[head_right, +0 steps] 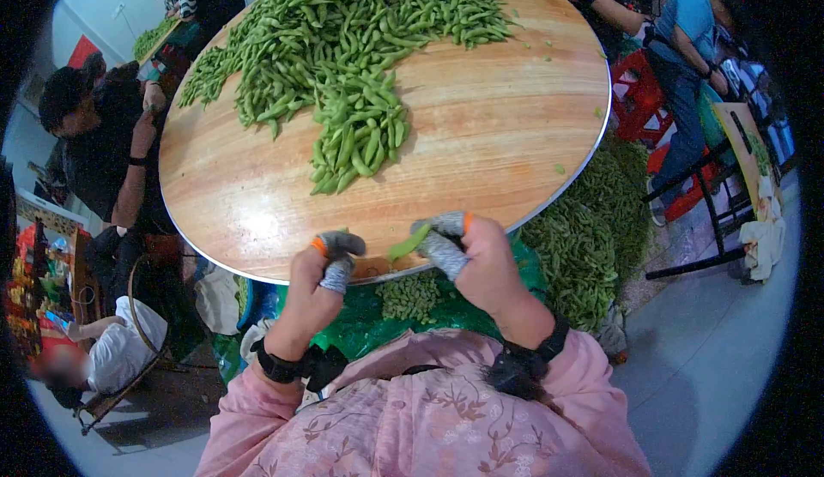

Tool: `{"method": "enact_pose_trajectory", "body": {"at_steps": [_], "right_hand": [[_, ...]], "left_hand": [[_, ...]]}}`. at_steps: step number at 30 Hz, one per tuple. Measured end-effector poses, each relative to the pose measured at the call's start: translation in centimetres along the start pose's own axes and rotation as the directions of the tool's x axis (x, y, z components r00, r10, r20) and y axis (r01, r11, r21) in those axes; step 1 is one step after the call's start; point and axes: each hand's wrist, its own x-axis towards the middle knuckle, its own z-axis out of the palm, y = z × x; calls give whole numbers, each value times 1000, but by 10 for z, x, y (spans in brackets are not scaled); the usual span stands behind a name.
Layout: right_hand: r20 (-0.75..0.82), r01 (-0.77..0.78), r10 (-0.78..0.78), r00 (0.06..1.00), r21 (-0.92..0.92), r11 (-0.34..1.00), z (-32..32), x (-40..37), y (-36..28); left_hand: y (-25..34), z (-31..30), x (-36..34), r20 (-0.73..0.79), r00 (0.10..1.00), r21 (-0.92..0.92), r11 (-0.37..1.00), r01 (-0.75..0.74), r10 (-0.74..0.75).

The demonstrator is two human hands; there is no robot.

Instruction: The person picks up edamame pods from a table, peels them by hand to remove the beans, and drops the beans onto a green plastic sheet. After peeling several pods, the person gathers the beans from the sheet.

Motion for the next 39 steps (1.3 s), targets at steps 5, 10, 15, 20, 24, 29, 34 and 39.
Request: {"method": "enact_pose_trajectory", "body": {"at_steps": [5, 10, 15, 20, 24, 29, 34, 39], "right_hand": [[-256, -36, 3, 967, -125, 992, -59, -13, 4], [-477, -176, -115, 872, -523, 834, -142, -38, 31], [-464, -329, -104, 880, -752, 571, -163, -55, 35], [-438, -272, -77, 896, -676, 685, -136, -45, 20], [-345, -116, -67, 936, -482, 868, -95, -35, 10], [13, 39, -37, 999, -259, 965, -43, -19, 3], [192, -239, 181, 964, 339, 910, -6, 5, -5], [344, -369, 191, 919, 587, 721, 4, 15, -10]], "left_hand": [[-2, -17, 13, -64, 994, 668, 743, -26, 93], [11, -16, 17, 201, 931, 638, 680, -361, 306], [21, -10, 69, -6, 975, 767, 626, -139, 224], [10, -2, 102, 90, 994, 841, 531, -107, 58], [1, -11, 103, 93, 986, 854, 497, -152, 142], [5, -28, 75, -58, 948, 818, 559, -135, 313], [16, -20, 30, -132, 991, -272, 962, 1, -38], [20, -1, 7, 113, 975, -513, 829, 221, -190]]}}
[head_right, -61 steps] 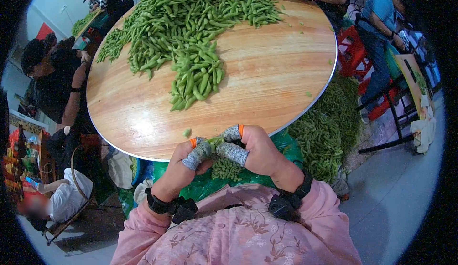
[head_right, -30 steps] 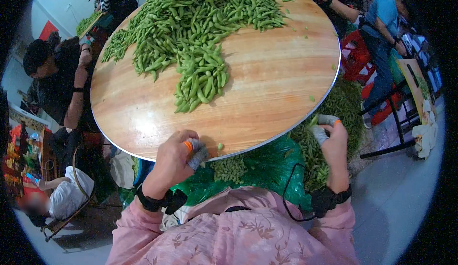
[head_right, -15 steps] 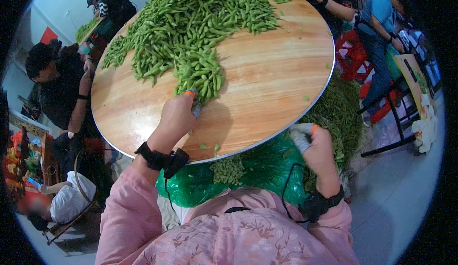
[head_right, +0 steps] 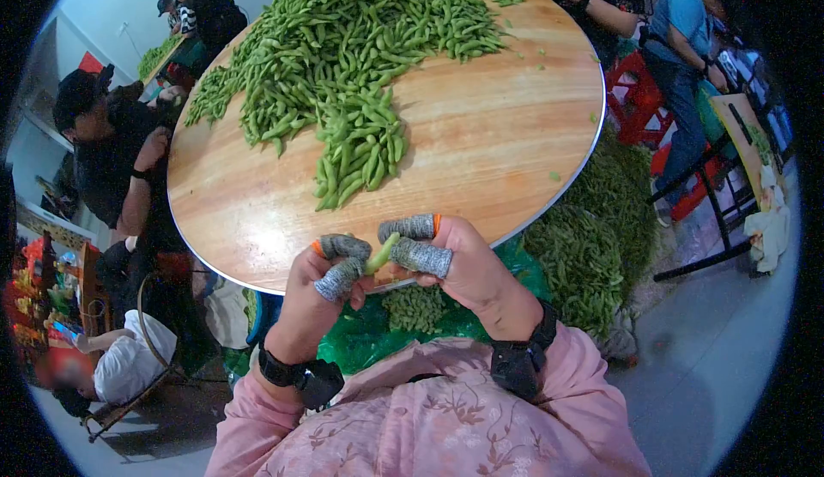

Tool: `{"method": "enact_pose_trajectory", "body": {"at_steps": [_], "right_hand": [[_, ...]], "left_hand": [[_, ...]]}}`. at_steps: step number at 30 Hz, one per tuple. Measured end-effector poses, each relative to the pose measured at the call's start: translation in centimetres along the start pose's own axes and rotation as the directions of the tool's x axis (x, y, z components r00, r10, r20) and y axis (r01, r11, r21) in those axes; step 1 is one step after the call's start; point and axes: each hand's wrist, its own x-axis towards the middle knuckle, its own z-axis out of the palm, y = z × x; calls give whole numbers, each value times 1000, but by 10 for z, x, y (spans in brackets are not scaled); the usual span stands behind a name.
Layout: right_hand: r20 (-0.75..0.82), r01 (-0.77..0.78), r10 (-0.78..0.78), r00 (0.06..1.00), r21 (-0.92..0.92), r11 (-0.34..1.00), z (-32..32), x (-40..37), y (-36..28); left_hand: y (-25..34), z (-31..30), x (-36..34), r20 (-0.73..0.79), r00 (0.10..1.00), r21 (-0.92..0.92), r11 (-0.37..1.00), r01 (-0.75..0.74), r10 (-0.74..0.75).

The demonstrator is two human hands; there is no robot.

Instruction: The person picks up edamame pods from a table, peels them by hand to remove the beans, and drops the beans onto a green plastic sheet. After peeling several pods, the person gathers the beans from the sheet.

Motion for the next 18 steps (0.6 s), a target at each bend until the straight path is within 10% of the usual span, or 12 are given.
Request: {"method": "enact_pose_trajectory", "body": {"at_steps": [13, 18], "right_hand": [[-52, 80, -101, 994, -307, 948, 8, -15, 10], [-32, 79, -94, 995, -315, 946, 6, -17, 13]], "left_hand": [[-10, 18, -9, 147, 956, 536, 792, -292, 253], [-15, 24, -10, 151, 893, 864, 382, -327, 424]]}}
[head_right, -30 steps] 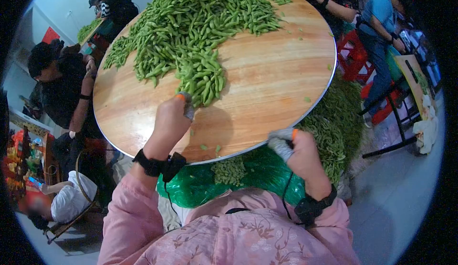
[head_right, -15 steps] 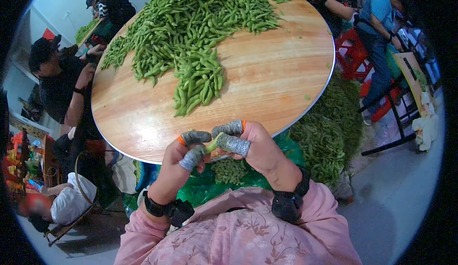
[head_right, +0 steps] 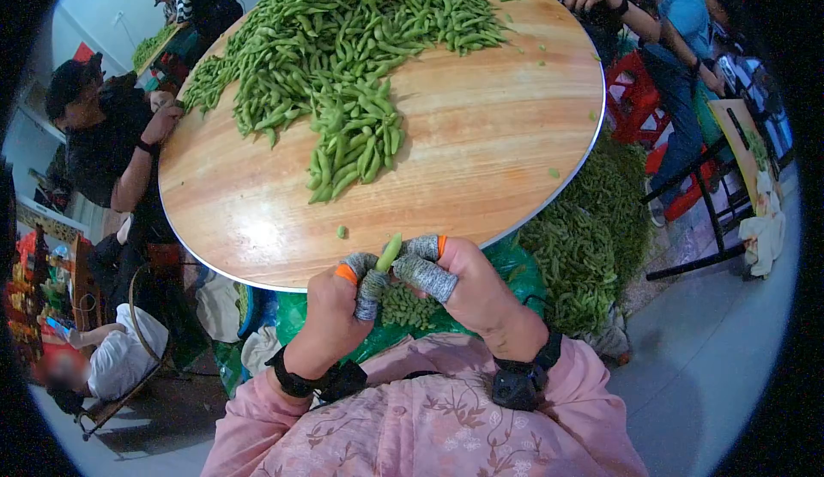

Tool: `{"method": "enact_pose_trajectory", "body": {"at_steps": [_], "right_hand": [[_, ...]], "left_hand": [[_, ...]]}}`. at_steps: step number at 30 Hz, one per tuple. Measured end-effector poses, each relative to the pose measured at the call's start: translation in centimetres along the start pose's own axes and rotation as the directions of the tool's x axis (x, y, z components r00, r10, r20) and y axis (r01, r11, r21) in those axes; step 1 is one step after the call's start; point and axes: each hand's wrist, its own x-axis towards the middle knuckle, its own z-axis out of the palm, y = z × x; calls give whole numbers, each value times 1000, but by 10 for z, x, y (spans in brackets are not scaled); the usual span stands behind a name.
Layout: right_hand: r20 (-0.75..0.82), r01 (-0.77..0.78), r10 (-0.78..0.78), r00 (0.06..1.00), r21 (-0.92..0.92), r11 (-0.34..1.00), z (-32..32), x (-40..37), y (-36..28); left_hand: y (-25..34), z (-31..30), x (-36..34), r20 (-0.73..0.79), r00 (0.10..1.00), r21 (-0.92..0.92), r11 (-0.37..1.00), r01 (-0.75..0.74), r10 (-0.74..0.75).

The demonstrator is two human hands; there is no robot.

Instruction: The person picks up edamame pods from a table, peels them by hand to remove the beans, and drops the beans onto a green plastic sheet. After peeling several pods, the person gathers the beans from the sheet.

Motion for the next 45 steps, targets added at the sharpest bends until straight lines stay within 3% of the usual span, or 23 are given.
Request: {"method": "enact_pose_trajectory", "body": {"at_steps": [6, 10, 12, 16, 18, 19, 22, 24, 25, 27, 28, 29, 30, 31, 33, 34, 36, 37, 39, 40, 42, 45], "right_hand": [[-39, 16, -15, 999, 21, 1000, 2, 0, 4], [-78, 72, -80, 994, -97, 993, 6, 3, 7], [-105, 80, -96, 990, -145, 986, 4, 3, 10], [-122, 36, -63, 991, -215, 976, 0, 2, 10], [-107, 23, -45, 993, -204, 979, -1, 1, 9], [-88, 19, -39, 995, -219, 976, -1, 1, 9], [-46, 47, -56, 997, -168, 985, 0, 1, 10], [-21, 79, -81, 996, -101, 992, 0, 1, 12], [-15, 102, -104, 994, -83, 991, 0, 2, 14], [-6, 122, -122, 992, -64, 991, 1, 2, 17], [17, 144, -143, 990, -69, 987, 0, 2, 18], [39, 166, -164, 986, -74, 983, 0, 2, 18], [40, 166, -164, 986, -74, 983, -1, 3, 19], [19, 154, -153, 988, -67, 986, -1, 4, 21], [-1, 141, -142, 990, -59, 988, -3, 4, 19], [-3, 125, -127, 992, -166, 978, -4, 4, 16], [-8, 103, -109, 994, -271, 957, -5, 4, 11], [-3, 105, -109, 994, -267, 958, -4, 4, 9], [2, 108, -111, 994, -264, 959, -5, 4, 8], [10, 123, -124, 992, -240, 963, -6, 4, 9], [19, 136, -136, 991, -213, 967, -5, 3, 9], [57, 157, -147, 987, -239, 958, -2, 3, 8]], "left_hand": [[1, -1, -1, -1, 999, 143, 989, -39, 40], [-5, 7, -4, -33, 998, 153, 987, -56, 62], [-7, 12, -6, 36, 995, -53, 994, 93, -91], [-7, 11, -4, 50, 998, -47, 998, 50, -47], [-2, 9, -2, -3, 998, 155, 986, -68, 69], [-4, 10, -3, -4, 998, 156, 986, -66, 68], [-10, 13, -4, -28, 993, 82, 990, -116, 119], [-10, 13, -6, -11, 1000, -252, 967, -20, 18], [-10, 13, -6, -11, 1000, -253, 967, -19, 17], [-12, 12, -9, 31, 997, -529, 845, 77, -71], [-13, 12, -11, 31, 997, -529, 845, 78, -72], [-13, 11, -12, 168, 951, -732, 614, 296, -258], [-13, 10, -12, 345, 858, -834, 295, 466, -381], [-13, 9, -11, 344, 858, -834, 295, 466, -382], [-13, 9, -7, 238, 939, -742, 577, 341, -249], [-11, 9, -4, 238, 939, -742, 577, 341, -249], [-5, 8, -1, 159, 972, -593, 770, 236, -175], [-6, 6, 2, 160, 972, -594, 769, 236, -175], [-10, -1, 6, 185, 983, -589, 802, 100, 13], [-10, -2, 6, 185, 983, -589, 802, 100, 13], [-11, -3, 4, 288, 955, -726, 634, 266, -72], [-12, 1, 0, 252, 957, -621, 734, 274, -143]]}}
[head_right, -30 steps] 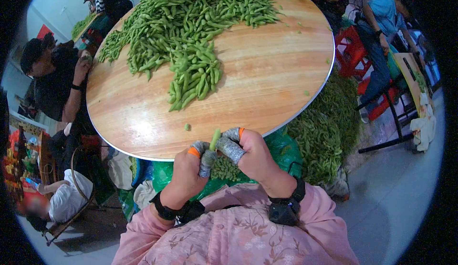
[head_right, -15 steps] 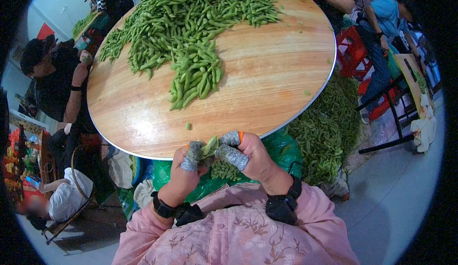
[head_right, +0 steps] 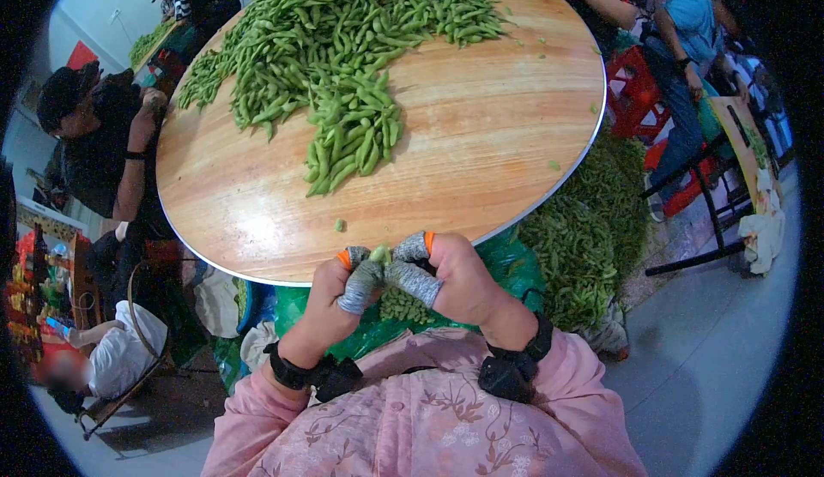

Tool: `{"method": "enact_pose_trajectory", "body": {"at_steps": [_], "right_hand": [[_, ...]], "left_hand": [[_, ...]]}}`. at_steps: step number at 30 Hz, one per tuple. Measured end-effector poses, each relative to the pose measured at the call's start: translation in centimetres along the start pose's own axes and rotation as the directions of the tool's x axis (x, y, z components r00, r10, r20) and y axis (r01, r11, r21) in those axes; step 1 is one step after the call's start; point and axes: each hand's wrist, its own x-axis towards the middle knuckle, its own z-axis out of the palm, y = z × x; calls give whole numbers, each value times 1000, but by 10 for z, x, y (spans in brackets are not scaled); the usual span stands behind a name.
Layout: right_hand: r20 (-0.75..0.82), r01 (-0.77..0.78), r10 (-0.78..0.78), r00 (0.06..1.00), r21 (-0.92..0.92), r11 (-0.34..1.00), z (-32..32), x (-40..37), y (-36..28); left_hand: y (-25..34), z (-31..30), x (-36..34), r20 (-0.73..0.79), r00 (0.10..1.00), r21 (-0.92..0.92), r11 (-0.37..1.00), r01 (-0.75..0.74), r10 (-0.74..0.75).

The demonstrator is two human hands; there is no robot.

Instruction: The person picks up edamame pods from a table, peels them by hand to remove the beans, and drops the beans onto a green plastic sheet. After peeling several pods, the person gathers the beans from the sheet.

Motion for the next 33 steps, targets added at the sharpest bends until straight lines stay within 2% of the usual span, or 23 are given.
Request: {"method": "enact_pose_trajectory", "body": {"at_steps": [2, 4, 6, 7, 8, 9, 11, 12, 13, 14, 17, 19, 20, 22, 23, 25, 29, 32, 33], "right_hand": [[-25, 20, -26, 999, -220, 975, 1, -1, 1], [-66, 9, -24, 998, -211, 977, 3, -2, 0], [-106, -3, -19, 994, -203, 979, 2, -3, -3], [-113, 14, -52, 992, -311, 950, -2, -3, -4], [-117, 29, -85, 989, -416, 909, -4, -3, -6], [-117, 28, -84, 990, -415, 909, -3, -3, -9], [-60, -46, 19, 998, -482, 875, -1, -5, -17], [-60, -45, 18, 998, -481, 875, -1, -4, -17], [38, 8, 13, 999, -498, 867, -1, -4, -16], [138, 64, 8, 990, -509, 858, -1, -4, -15], [203, 41, 62, 977, -464, 885, -10, -5, -11], [256, 37, 80, 963, -422, 906, -12, -7, -12], [270, 24, 100, 958, -421, 907, -13, -8, -14], [281, 12, 117, 953, -419, 908, -13, -10, -14], [289, 47, 103, 952, -467, 883, -14, -11, -14], [297, 82, 87, 951, -513, 855, -14, -13, -13], [267, 23, 123, 956, -486, 874, -17, -18, -9], [262, 13, 133, 956, -491, 871, -19, -19, -7], [268, 20, 140, 953, -518, 855, -20, -19, -7]], "left_hand": [[-2, 3, -2, -7, 1000, -8, 1000, 22, -22], [-5, 2, -1, -14, 999, -17, 999, 42, -42], [-7, -4, -1, 116, 992, 274, 959, -74, 44], [-5, -8, -1, 115, 992, 273, 959, -74, 44], [0, -12, 0, 86, 996, 232, 973, 1, -22], [2, -14, 0, 62, 994, 189, 979, 77, -90], [3, -17, 1, 108, 989, 129, 987, 92, -106], [3, -18, 1, 154, 981, 68, 992, 108, -117], [8, -15, 2, 191, 962, 159, 973, 168, -197], [8, -14, 2, 189, 962, 160, 973, 166, -196], [2, -14, 2, 270, 939, 84, 976, 199, -215], [-10, -12, -1, 394, 915, -65, 991, 120, -85], [-12, -9, -2, 392, 916, -66, 990, 122, -87], [-15, -3, -4, 318, 947, -126, 992, -12, 52], [-20, -4, -5, 319, 946, -125, 992, -12, 52], [-28, -7, -6, 363, 932, 81, 995, -51, 19], [-17, -2, -4, 364, 931, 85, 994, -68, 32], [-18, 2, -5, 361, 933, 125, 992, -27, -20], [-19, 4, -5, 310, 951, 239, 967, -89, 10]]}}
